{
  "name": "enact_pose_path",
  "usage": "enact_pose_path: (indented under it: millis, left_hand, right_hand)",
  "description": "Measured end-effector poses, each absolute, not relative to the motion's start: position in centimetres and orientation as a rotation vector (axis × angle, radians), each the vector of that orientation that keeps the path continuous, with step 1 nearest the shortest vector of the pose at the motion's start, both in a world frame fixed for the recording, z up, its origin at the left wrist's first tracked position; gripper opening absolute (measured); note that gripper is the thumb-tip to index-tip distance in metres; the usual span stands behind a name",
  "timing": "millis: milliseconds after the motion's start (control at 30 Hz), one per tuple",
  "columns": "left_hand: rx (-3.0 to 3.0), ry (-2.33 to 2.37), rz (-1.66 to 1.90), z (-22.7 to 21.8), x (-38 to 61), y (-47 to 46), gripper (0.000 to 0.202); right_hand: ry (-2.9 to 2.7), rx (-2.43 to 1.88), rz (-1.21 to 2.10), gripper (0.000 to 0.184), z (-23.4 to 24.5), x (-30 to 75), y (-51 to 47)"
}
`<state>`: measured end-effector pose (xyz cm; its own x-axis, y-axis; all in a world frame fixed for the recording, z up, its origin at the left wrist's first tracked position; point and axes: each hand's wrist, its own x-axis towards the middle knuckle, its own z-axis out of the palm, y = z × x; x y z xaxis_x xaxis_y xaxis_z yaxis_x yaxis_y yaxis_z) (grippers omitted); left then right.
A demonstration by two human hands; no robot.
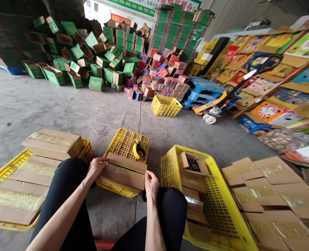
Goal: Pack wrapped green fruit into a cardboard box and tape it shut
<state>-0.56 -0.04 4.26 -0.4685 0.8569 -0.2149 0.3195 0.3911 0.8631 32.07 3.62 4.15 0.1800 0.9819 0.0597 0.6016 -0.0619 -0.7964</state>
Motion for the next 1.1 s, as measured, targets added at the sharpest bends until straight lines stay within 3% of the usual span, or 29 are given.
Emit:
enact_pose_path:
  millis: [1100]
  left_hand:
    - [1.033,1.982,1.064,3.47,-0.31,-0.03,0.044]
  right_hand:
    - [-1.524,-1.759,0.64,0.021,3.75,31.79,3.69]
